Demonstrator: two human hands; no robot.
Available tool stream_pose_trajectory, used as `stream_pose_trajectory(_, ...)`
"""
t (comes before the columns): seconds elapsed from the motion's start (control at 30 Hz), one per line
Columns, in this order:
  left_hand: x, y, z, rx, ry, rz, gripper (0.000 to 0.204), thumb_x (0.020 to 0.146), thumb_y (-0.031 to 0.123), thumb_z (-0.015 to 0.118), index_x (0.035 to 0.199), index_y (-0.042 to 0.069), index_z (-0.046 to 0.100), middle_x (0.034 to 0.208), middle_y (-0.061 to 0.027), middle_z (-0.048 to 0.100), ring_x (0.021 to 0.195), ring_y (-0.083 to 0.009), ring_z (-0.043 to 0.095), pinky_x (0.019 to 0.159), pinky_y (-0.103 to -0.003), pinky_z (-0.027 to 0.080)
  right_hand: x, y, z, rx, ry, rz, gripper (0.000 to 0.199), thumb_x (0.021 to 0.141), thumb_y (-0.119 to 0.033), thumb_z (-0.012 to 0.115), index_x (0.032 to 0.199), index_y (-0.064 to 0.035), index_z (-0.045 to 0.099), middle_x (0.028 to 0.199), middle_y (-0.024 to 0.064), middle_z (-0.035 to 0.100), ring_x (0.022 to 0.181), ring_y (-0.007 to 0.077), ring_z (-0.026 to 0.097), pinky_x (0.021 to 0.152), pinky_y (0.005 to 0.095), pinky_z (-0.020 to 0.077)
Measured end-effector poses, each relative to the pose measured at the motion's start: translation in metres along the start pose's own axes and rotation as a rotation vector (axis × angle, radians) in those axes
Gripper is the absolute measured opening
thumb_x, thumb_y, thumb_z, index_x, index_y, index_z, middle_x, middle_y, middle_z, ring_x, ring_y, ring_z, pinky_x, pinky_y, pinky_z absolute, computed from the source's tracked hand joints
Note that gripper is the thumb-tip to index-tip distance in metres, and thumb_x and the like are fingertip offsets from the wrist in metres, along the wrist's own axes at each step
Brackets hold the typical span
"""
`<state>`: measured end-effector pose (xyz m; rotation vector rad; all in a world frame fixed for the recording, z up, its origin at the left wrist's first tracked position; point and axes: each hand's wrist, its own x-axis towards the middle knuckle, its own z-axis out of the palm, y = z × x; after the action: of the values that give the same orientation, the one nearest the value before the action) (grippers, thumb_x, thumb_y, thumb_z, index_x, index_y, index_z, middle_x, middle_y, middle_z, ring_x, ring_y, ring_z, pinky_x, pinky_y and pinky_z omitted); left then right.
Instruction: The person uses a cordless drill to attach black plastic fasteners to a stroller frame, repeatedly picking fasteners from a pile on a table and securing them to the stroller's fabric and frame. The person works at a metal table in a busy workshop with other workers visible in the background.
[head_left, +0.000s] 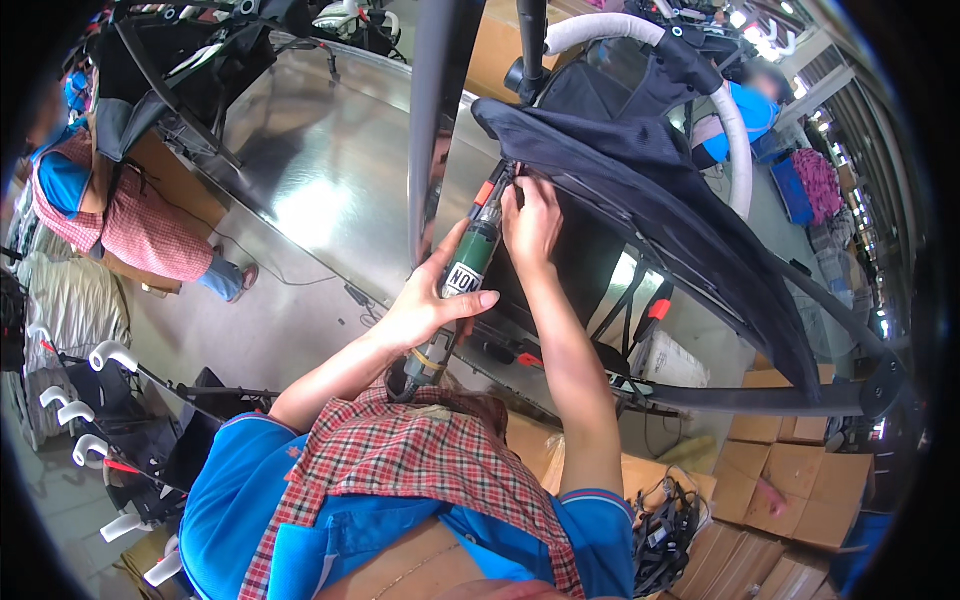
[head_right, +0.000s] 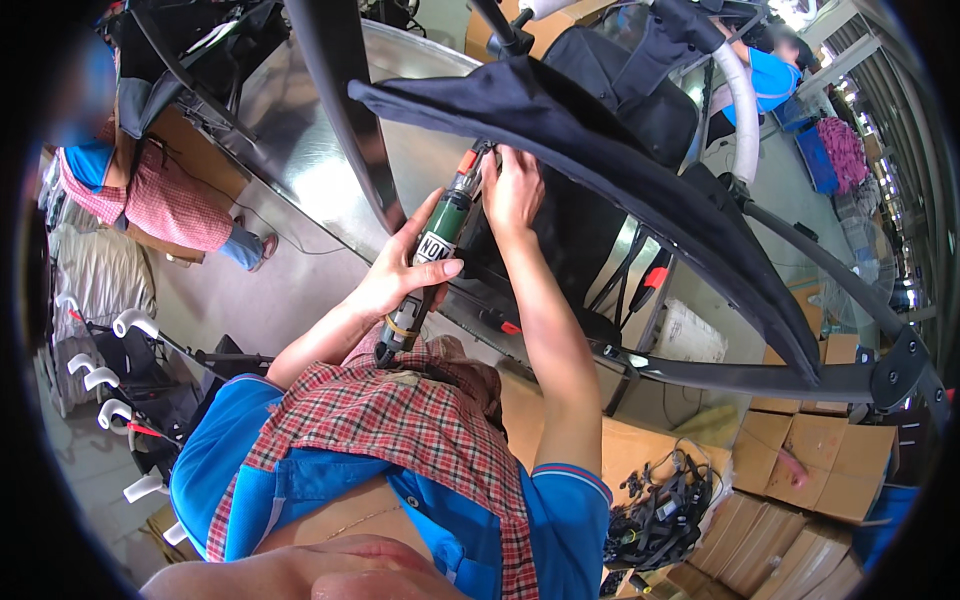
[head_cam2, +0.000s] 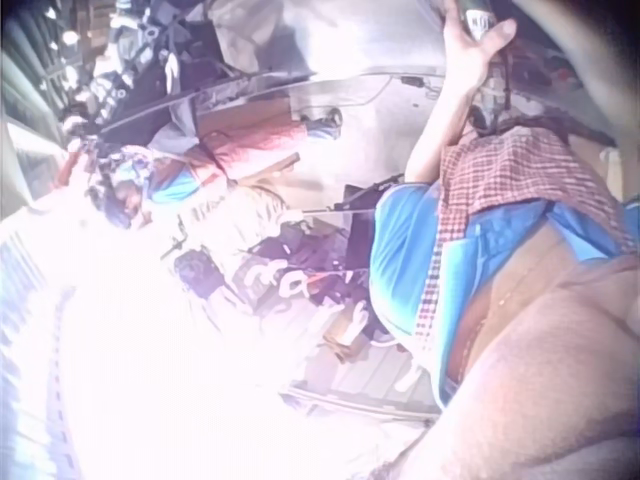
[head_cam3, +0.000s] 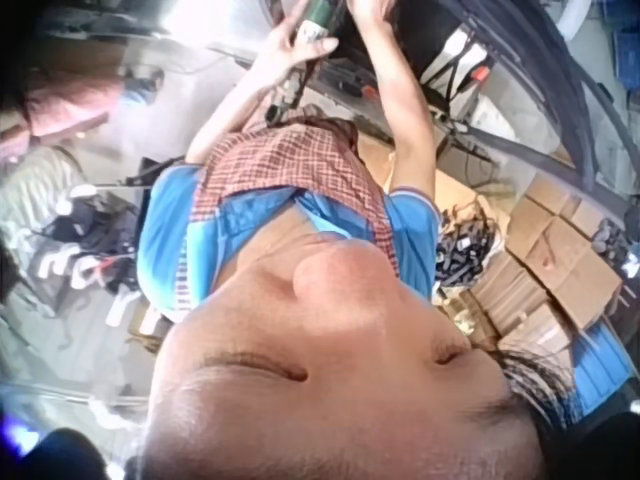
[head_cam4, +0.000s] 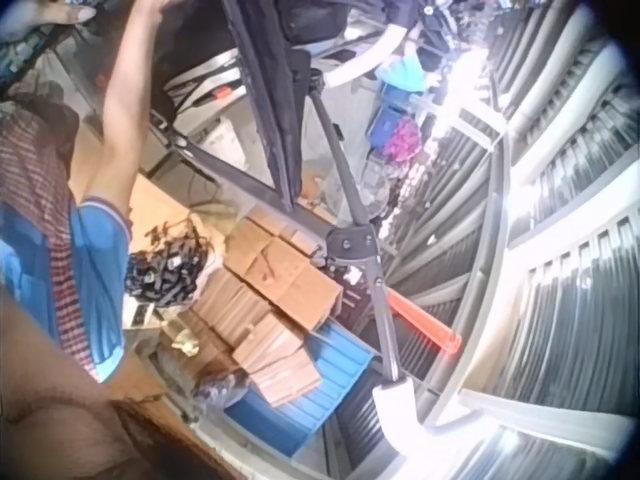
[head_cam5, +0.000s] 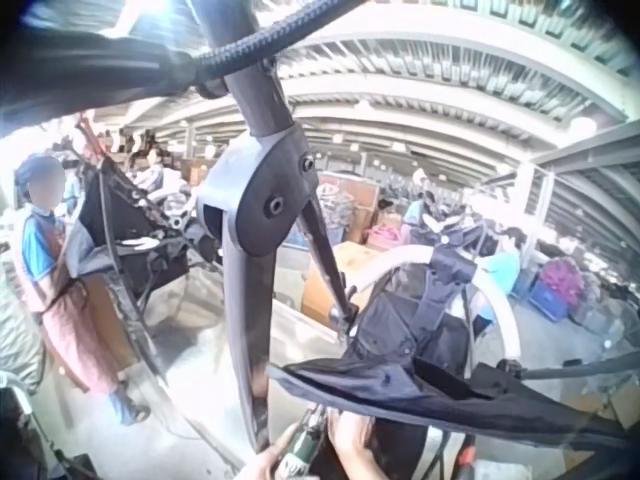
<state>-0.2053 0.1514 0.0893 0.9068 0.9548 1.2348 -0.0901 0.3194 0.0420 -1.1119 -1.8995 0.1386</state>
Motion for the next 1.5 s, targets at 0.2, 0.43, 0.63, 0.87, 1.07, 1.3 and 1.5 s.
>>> stream_pose_trajectory(0.2,0.0,-0.001,0.003,0.052,0.055,0.018,0.099,0.08,0.016,0.077,0.154,0.01,0.011,0.074,-0.0025,0.057,0.052,-0.0125,0.056,0.049,-0.026,0.046,-0.001,0.012,0.008,0.123,0.088,-0.135,0.012,0.086,-0.012,0.064,0.092,-0.002,0.062,0.095,0.0188,0.062,0.089,0.0392,0.061,0.076,0.0463,0.0491)
stream_pose_trajectory(0.43,0.006,0.003,0.005,0.101,0.048,-0.002,0.099,0.078,0.017,0.079,0.153,0.006,0.015,0.073,-0.0014,0.056,0.053,-0.0106,0.056,0.05,-0.025,0.046,-0.001,0.02,0.007,0.186,0.127,-0.134,0.013,0.09,-0.013,0.059,0.095,-0.0006,0.061,0.092,0.0202,0.063,0.085,0.0408,0.061,0.075,0.0466,0.0495)
stream_pose_trajectory(0.63,0.01,0.004,0.004,0.124,0.057,-0.033,0.101,0.078,0.02,0.08,0.153,0.003,0.015,0.073,-0.0019,0.056,0.054,-0.0094,0.056,0.051,-0.024,0.045,0.001,0.024,0.007,0.23,0.166,-0.177,0.013,0.091,-0.01,0.06,0.096,0.0013,0.065,0.091,0.0189,0.067,0.081,0.0365,0.065,0.073,0.0395,0.0514)
stream_pose_trajectory(0.87,0.013,0.005,0.008,0.148,0.059,-0.009,0.101,0.077,0.018,0.08,0.153,0.003,0.014,0.073,-0.0014,0.056,0.055,-0.0085,0.056,0.051,-0.023,0.045,0.003,0.03,0.006,0.217,0.18,-0.212,0.011,0.089,-0.009,0.063,0.091,0.0018,0.066,0.084,0.0181,0.068,0.073,0.0345,0.066,0.067,0.0378,0.0522)
stream_pose_trajectory(1.07,0.018,-0.006,0.009,0.202,0.087,0.029,0.099,0.078,0.014,0.077,0.153,0.002,0.013,0.074,-0.0018,0.057,0.056,-0.0081,0.055,0.052,-0.023,0.046,0.006,0.023,0.001,0.248,0.161,-0.164,0.011,0.087,-0.007,0.066,0.083,0.0032,0.066,0.075,0.0184,0.066,0.066,0.0341,0.065,0.061,0.0371,0.0504)
stream_pose_trajectory(1.3,0.023,-0.014,0.009,0.164,0.071,0.029,0.094,0.081,0.001,0.07,0.154,0.01,0.012,0.081,-0.0039,0.059,0.055,-0.0112,0.057,0.052,-0.024,0.047,0.007,0.029,0.005,0.227,0.202,-0.148,0.011,0.085,-0.007,0.069,0.084,0.0036,0.067,0.074,0.0183,0.066,0.064,0.0321,0.065,0.061,0.0351,0.0505)
stream_pose_trajectory(1.5,0.03,-0.013,0.01,0.07,0.048,0.039,0.094,0.079,-0.002,0.067,0.153,0.004,0.01,0.073,-0.0045,0.059,0.053,-0.012,0.058,0.051,-0.025,0.048,0.007,0.034,0.01,0.224,0.217,-0.131,0.01,0.086,-0.007,0.069,0.085,0.0033,0.067,0.074,0.0172,0.067,0.064,0.028,0.067,0.062,0.0336,0.051)
